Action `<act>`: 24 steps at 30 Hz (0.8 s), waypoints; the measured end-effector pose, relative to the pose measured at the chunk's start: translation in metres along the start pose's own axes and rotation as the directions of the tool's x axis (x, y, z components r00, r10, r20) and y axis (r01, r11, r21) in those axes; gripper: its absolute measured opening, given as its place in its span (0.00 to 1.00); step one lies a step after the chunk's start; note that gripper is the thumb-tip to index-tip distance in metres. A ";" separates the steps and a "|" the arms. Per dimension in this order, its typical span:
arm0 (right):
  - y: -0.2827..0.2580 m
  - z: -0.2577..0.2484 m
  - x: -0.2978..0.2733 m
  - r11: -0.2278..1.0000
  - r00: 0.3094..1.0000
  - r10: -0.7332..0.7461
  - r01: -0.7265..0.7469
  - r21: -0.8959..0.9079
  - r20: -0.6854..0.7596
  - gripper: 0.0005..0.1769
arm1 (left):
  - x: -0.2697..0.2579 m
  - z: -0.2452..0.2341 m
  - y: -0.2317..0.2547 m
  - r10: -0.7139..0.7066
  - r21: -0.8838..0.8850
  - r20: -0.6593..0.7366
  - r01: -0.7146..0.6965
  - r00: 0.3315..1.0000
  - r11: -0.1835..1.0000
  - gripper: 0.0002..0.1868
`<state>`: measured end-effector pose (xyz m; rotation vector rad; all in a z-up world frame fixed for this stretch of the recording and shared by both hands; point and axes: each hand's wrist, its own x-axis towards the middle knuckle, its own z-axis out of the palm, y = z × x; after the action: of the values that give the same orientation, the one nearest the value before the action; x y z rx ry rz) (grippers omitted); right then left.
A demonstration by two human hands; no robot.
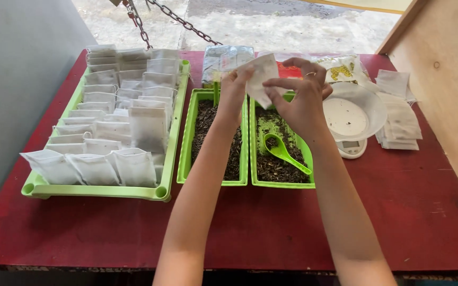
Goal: Filling small tea bags with leaves, weighing them on a scale, and organizing them in a tray
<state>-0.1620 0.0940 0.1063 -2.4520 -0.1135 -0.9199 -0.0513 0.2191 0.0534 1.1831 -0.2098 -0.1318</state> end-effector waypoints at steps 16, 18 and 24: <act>0.017 -0.025 0.005 0.943 0.987 0.111 -0.142 0.301 0.117 0.08 | -0.055 -0.012 0.064 0.323 0.686 0.305 -0.442 0.896 0.579 0.08; 0.023 -0.030 0.003 0.964 0.993 0.047 -0.074 0.257 0.108 0.06 | -0.065 -0.016 0.080 0.247 0.862 0.312 -0.383 0.917 0.332 0.12; 0.013 -0.045 -0.001 0.968 0.988 0.069 -0.100 0.230 0.138 0.08 | -0.089 -0.022 0.111 0.309 0.889 0.309 -0.388 0.900 0.243 0.08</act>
<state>-0.1859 0.0605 0.1283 -2.2733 -0.1530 -0.6686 -0.1339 0.2991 0.1399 2.3084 -0.6899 0.4442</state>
